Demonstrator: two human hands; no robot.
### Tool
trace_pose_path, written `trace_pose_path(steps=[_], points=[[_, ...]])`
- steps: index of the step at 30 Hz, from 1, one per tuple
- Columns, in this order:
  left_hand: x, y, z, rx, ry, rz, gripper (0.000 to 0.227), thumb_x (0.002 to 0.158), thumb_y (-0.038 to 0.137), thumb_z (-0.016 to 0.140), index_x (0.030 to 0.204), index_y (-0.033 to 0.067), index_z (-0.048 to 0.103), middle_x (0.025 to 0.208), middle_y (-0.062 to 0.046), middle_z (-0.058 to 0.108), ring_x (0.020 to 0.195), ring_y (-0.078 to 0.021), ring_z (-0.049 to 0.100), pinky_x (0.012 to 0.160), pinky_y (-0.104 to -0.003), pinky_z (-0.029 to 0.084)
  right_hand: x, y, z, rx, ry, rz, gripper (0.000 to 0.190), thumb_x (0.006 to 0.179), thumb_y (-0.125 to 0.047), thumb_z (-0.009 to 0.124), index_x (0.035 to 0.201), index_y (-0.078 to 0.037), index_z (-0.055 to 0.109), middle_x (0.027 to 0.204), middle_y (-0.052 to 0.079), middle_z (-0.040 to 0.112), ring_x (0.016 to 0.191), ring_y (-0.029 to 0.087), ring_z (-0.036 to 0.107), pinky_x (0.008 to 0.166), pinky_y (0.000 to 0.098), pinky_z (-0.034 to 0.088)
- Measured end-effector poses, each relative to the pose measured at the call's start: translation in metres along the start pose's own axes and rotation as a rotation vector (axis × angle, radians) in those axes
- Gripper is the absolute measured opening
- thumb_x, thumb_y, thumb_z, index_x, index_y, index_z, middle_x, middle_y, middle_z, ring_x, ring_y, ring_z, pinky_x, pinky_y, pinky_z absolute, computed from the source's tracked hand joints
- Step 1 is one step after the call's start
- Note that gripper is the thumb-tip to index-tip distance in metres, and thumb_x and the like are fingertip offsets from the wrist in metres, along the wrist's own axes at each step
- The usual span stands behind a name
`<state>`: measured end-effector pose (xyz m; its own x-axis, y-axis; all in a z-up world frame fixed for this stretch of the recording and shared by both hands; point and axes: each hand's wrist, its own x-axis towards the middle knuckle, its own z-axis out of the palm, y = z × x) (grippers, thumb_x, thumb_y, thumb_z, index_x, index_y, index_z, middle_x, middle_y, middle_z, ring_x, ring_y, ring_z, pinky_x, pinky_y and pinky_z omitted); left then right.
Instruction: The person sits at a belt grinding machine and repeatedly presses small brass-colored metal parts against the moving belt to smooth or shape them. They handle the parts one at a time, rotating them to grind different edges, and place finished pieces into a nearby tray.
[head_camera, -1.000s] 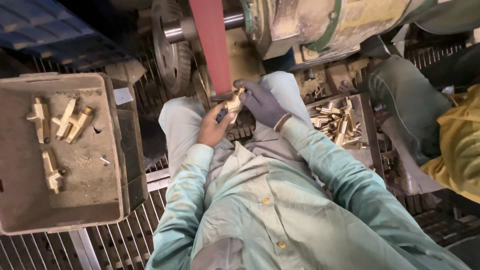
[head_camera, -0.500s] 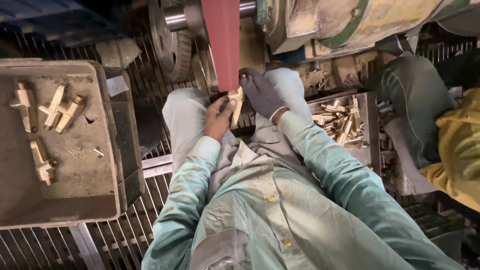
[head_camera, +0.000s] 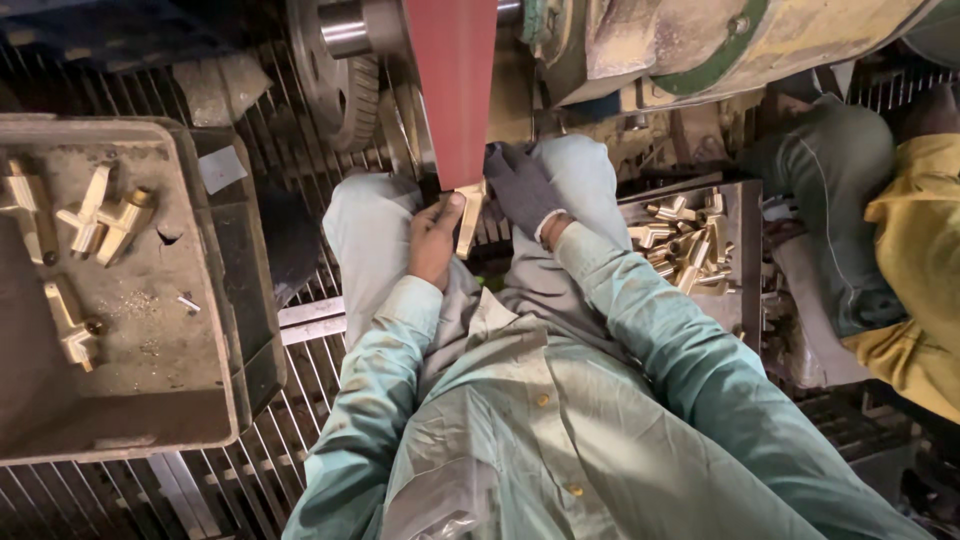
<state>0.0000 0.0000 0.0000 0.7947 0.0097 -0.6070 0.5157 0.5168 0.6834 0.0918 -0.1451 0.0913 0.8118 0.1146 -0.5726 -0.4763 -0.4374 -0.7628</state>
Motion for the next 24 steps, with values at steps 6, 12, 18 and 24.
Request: trace_pose_path(steps=[6,12,18,24], points=[[-0.001,0.000,-0.003,-0.125,-0.032,-0.050,0.035,0.100,0.030,0.068,0.113,-0.0009,0.075,0.097,-0.002,0.075,0.078,-0.0080,0.066,0.070,-0.024,0.052,0.014,0.018,0.007,0.219,-0.061,0.156,0.051,0.104,-0.048,0.044,0.113,-0.002,0.063,0.072,0.005,0.059,0.054,0.018,0.055,0.054,0.0351,0.045],[0.000,0.000,-0.007,-0.119,-0.019,-0.145,0.028,0.101,0.028,0.061,0.097,0.0025,0.071,0.076,-0.005,0.069,0.054,-0.0108,0.058,0.044,-0.026,0.039,0.030,0.046,0.014,0.328,-0.095,0.235,0.041,0.114,-0.034,0.042,0.119,0.002,0.060,0.075,0.010,0.060,0.052,0.019,0.053,0.055,0.0379,0.045],[-0.003,0.014,0.002,-0.019,0.069,-0.156,0.027,0.101,0.022,0.057,0.092,0.0007,0.071,0.075,-0.007,0.069,0.055,-0.0125,0.060,0.044,-0.027,0.038,0.032,0.047,0.010,-0.036,-0.253,-0.083,0.033,0.099,-0.017,0.037,0.126,-0.007,0.054,0.070,0.008,0.061,0.045,0.018,0.057,0.044,0.0354,0.050],[0.000,0.029,0.012,0.010,0.152,-0.282,0.025,0.098,0.018,0.054,0.093,0.0012,0.072,0.080,-0.008,0.073,0.058,-0.0124,0.059,0.046,-0.027,0.039,0.040,0.052,0.014,0.170,-0.261,0.098,0.026,0.108,-0.023,0.042,0.104,-0.003,0.059,0.067,0.007,0.059,0.049,0.014,0.056,0.047,0.0312,0.050]])
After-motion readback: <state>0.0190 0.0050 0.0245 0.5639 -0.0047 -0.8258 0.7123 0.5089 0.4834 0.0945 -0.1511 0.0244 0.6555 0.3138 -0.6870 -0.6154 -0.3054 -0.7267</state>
